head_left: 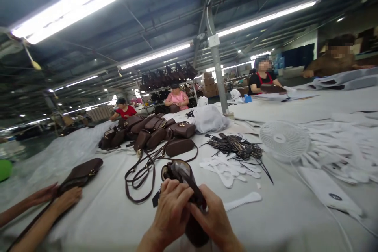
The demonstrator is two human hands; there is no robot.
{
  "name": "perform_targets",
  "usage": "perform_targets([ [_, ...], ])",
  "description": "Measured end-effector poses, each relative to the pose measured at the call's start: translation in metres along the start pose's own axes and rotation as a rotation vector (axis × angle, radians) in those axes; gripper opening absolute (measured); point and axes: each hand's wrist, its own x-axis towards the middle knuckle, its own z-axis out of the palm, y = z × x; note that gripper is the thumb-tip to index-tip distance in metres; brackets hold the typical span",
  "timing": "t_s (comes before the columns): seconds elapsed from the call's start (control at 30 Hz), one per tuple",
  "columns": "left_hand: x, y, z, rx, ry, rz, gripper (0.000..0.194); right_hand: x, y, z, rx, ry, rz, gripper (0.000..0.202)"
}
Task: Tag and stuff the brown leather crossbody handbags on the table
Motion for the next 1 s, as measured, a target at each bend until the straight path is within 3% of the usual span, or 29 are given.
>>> perform_targets([
  [0.2, -0.007, -0.006, 0.001, -0.035, 0.08, 0.032, 0.019, -0.003, 0.002, 0.01, 0.12, 0.044, 0.08, 0.017],
  [0.37, -0.016, -0.012, 0.006, -0.043, 0.207, 0.025, 0.023, -0.003, 0.001, 0.003, 0.244, -0.141, 0.139, 0.017],
  [0.47, -0.016, -0.011, 0.007, -0.084, 0.203, -0.019, 0.023, -0.001, 0.004, -0.001, 0.254, -0.191, 0.1, 0.015],
  [0.63, -0.009, -0.005, 0.012, -0.23, 0.153, -0.149, 0.026, -0.001, 0.002, 0.001, 0.105, -0.034, 0.042, 0.016],
  [0.73, -0.005, -0.004, 0.014, -0.185, 0.127, -0.122, 0.025, -0.003, -0.001, 0.01, -0.033, 0.082, 0.122, 0.034],
  [0.83, -0.002, -0.007, 0.016, -0.084, 0.087, -0.091, 0.026, -0.007, -0.003, 0.02, -0.102, 0.177, 0.159, 0.03],
  [1.0, 0.003, -0.01, 0.022, -0.09, 0.056, -0.009, 0.026, -0.011, 0.0, 0.025, -0.091, 0.134, 0.211, 0.016],
])
